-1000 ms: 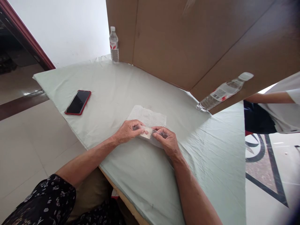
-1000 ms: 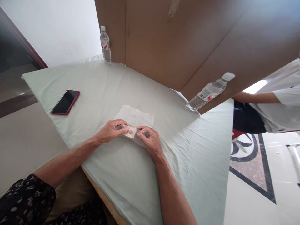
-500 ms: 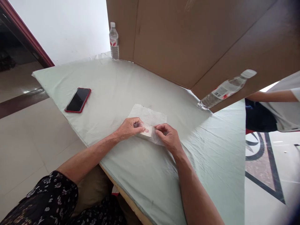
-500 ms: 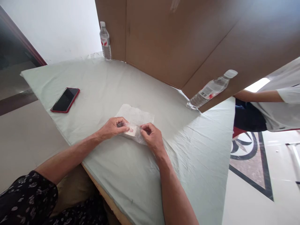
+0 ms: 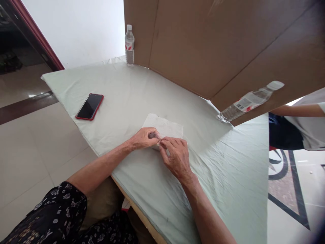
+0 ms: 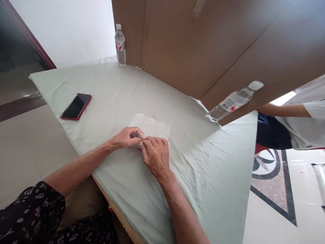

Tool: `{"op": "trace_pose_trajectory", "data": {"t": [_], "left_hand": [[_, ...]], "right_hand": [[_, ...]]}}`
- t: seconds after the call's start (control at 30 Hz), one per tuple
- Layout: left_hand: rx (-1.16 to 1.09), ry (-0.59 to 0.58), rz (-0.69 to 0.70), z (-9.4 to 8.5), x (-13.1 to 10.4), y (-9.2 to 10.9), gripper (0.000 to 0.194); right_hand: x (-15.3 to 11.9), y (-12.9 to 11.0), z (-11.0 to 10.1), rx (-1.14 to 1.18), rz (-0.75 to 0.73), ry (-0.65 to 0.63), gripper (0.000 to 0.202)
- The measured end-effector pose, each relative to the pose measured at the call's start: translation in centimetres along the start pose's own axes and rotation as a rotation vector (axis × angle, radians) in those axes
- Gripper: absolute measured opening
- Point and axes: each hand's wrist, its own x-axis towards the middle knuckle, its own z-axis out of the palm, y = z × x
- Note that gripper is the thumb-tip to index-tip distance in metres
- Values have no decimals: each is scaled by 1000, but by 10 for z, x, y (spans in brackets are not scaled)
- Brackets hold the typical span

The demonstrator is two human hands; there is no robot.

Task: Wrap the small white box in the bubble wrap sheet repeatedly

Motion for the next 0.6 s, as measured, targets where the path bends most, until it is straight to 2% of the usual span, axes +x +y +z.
{"op": "trace_pose_trajectory", "data": {"t": [0.1,0.27,0.37,0.47,0.53,0.6], "left_hand": [[61,-18,-7,-7,-2,2,12],[133,103,-80,-20,-6,3,16],[213,139,-100,-31,-9,1,24],[318,229,-117,-41,-13,-1,26],[340,266,-180,-45,-16,0,33],[295,220,-286,-48,-20,2,43]], "right_hand": [[-1,1,0,-51,-6,-72,14],[0,-3,1,-127,5,-149,21],[1,-6,3,-179,-2,-156,23],[1,-7,5,-218,-6,-143,23],[0,-8,7,-209,4,-122,23],[-1,-7,10,-190,18,-97,22]]}}
